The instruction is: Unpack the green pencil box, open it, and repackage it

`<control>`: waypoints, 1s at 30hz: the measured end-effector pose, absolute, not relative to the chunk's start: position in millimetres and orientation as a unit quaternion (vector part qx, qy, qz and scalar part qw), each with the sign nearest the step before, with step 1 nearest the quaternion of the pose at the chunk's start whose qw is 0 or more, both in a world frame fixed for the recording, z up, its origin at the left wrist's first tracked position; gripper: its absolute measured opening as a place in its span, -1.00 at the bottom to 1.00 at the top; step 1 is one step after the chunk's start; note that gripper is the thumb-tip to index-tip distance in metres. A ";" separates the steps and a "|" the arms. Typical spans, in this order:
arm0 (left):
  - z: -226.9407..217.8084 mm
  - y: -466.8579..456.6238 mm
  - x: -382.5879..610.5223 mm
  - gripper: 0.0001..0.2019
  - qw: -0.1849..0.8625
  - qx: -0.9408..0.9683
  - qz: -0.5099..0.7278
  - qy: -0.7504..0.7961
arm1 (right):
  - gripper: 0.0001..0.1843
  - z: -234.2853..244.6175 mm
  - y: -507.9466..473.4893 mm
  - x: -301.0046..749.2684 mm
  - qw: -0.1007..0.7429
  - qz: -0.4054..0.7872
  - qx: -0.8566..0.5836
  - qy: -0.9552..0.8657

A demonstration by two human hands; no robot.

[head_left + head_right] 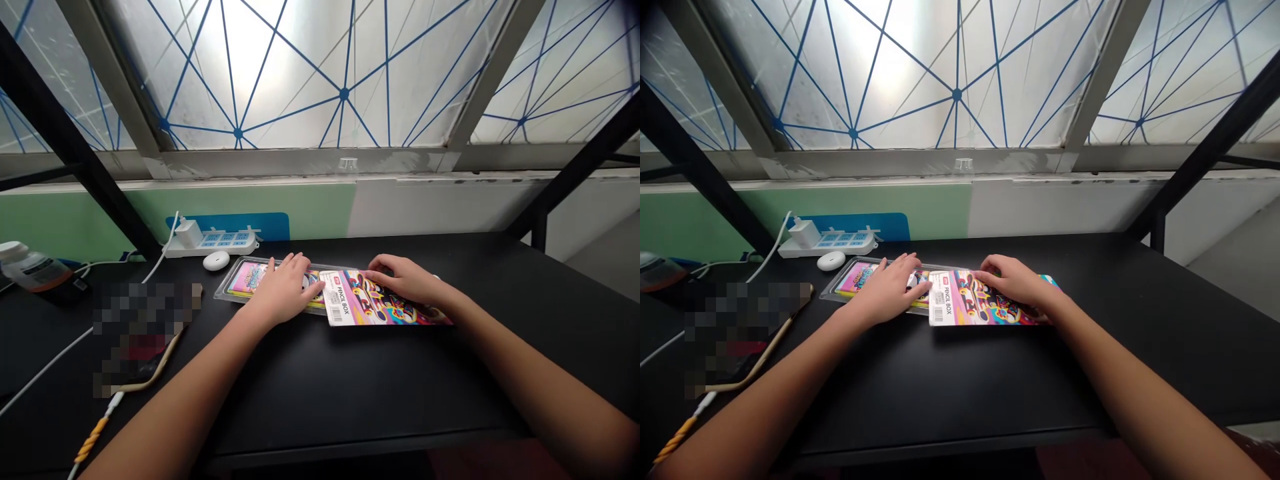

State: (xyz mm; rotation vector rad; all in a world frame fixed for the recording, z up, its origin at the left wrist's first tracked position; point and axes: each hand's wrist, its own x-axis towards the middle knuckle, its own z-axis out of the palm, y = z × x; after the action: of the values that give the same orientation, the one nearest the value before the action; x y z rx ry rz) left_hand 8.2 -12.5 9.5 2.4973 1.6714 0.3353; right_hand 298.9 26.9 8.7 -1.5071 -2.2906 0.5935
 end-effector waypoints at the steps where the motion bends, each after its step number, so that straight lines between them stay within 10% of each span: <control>1: 8.9 -12.8 8.3 -0.41 0.061 0.825 0.108 0.551 | -0.59 7.7 23.7 292.4 0.181 0.205 -0.528 -0.804; 20: 10.0 -16.2 7.7 -0.24 0.084 0.830 0.055 0.549 | -0.45 20.8 32.6 335.2 0.049 0.339 -0.524 -0.780; 30: 12.0 -18.2 9.8 -0.25 0.083 0.826 0.048 0.556 | -0.44 17.8 33.0 328.6 0.120 0.240 -0.583 -0.767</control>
State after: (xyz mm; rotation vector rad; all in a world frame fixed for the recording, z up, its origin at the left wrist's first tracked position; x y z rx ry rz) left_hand 9.8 -18.2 12.0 2.4663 1.6600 0.1425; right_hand 328.6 33.0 17.8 -1.7044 -2.2400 0.7026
